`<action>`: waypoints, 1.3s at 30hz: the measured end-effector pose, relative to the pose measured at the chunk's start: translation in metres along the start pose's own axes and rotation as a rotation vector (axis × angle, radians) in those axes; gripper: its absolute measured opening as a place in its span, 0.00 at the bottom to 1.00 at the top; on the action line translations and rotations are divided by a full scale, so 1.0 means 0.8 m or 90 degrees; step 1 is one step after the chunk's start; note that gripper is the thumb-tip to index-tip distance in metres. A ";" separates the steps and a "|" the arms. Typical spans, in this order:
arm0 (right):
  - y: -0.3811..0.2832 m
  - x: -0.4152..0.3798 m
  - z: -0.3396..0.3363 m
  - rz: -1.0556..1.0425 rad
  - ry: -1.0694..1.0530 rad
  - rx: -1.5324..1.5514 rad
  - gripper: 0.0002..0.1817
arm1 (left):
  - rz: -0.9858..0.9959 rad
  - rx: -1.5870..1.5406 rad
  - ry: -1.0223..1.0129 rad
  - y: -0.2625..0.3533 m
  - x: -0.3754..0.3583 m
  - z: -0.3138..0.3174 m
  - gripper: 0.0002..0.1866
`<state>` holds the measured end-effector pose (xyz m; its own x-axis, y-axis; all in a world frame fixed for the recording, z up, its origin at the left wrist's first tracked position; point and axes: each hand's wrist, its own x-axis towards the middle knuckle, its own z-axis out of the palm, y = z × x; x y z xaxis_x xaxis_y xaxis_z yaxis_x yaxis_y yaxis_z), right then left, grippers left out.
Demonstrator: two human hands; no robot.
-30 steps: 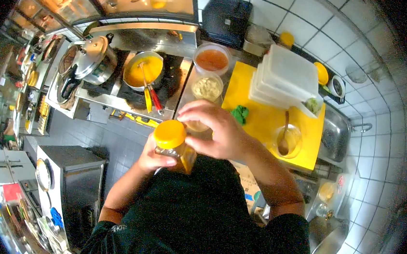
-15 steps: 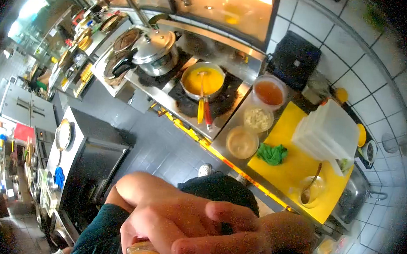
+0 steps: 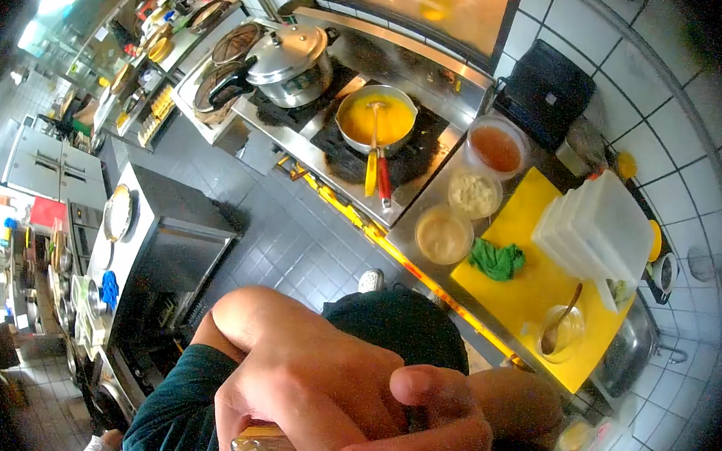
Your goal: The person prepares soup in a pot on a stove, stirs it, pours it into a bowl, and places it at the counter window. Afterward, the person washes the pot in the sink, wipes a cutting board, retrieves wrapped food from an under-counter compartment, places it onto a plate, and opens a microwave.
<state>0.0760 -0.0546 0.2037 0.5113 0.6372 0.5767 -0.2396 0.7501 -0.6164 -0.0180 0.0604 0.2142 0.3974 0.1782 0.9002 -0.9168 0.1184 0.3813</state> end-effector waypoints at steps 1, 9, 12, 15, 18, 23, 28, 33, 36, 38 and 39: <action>0.001 0.005 0.007 -0.008 -0.015 -0.024 0.13 | 0.001 0.001 0.010 0.001 -0.001 0.001 0.26; -0.002 0.007 0.004 0.010 -0.098 -0.089 0.10 | 0.179 -0.730 0.329 -0.022 0.055 0.087 0.18; -0.016 0.017 0.019 0.078 -0.112 -0.203 0.10 | 0.242 -0.973 0.207 -0.065 0.040 0.097 0.19; -0.028 0.017 0.021 0.116 -0.130 -0.235 0.11 | 0.271 -0.956 0.217 -0.073 0.036 0.106 0.21; -0.027 0.024 0.019 0.072 -0.151 -0.219 0.10 | 0.362 -0.964 0.225 -0.088 0.041 0.118 0.23; 0.027 0.026 0.058 -0.194 -0.081 -0.245 0.16 | 0.269 -0.942 0.235 -0.060 0.048 0.103 0.26; -0.012 0.030 0.038 -0.009 -0.112 -0.149 0.10 | 0.067 -0.415 0.144 -0.025 0.039 0.049 0.26; -0.034 0.012 0.019 0.082 -0.095 -0.181 0.10 | 0.026 -0.228 0.076 -0.015 0.027 0.028 0.26; -0.010 0.030 0.033 -0.028 -0.128 -0.111 0.10 | 0.009 -0.181 0.056 -0.011 0.023 0.025 0.26; 0.008 0.033 0.039 -0.127 -0.128 -0.144 0.10 | -0.001 -0.158 0.050 -0.010 0.019 0.023 0.27; 0.015 0.032 0.039 -0.174 -0.128 -0.166 0.12 | -0.003 -0.149 0.051 -0.010 0.017 0.024 0.27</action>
<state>0.0602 -0.0240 0.2276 0.3492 0.4622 0.8151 0.1125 0.8429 -0.5261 -0.0060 0.0433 0.2272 0.4117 0.2528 0.8756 -0.8848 0.3409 0.3176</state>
